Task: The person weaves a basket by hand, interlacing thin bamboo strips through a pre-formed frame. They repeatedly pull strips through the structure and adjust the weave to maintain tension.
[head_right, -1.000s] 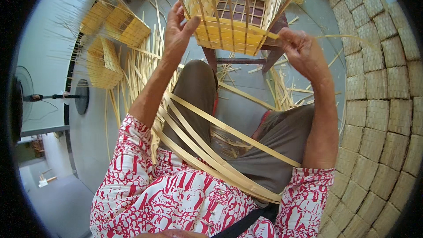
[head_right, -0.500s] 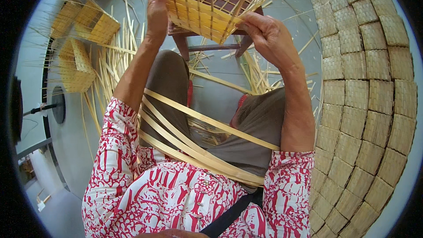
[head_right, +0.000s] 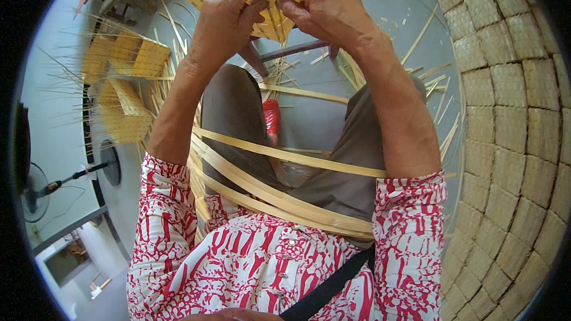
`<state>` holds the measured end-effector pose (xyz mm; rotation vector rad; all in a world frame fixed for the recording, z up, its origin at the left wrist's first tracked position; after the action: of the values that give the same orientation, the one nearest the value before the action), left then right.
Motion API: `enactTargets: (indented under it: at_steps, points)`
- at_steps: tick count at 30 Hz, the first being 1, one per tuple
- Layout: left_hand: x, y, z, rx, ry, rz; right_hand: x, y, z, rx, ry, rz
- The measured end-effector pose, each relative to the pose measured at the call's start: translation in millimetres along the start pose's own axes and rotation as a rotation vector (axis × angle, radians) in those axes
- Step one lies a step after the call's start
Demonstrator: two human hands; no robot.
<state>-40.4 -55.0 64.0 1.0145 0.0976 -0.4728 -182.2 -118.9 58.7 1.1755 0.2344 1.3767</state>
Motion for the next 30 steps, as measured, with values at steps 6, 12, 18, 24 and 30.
enactTargets:
  at_steps: [6,12,18,24,30]
  points:
    - [0.4,1.1,0.4,0.085,0.046,-0.038,23.8,17.4,5.0,-0.143,0.159,-0.184]
    - [-2.0,4.0,1.8,0.061,0.023,-0.072,23.9,16.2,3.5,-0.207,0.126,-0.263]
    - [-4.9,7.4,-7.0,0.136,0.0,-0.096,8.2,8.5,-1.6,-0.138,-0.019,-0.225]
    - [-3.6,10.3,-17.4,0.202,-0.084,-0.213,6.6,-1.9,-2.8,-0.088,0.034,-0.174]
    - [-4.3,9.2,-21.7,0.272,-0.141,-0.164,11.8,2.0,5.8,0.011,0.1,-0.1]
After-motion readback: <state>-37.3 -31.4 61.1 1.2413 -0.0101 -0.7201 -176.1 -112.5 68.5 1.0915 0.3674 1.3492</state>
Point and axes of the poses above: each hand's wrist, its own z-axis towards the middle knuckle, its own y-axis out of the back of the hand, x = y × z, the point moved 6 cm from there along z, towards the middle knuckle, and after that the axes turned 5 degrees about z, right-handed, at the moved point
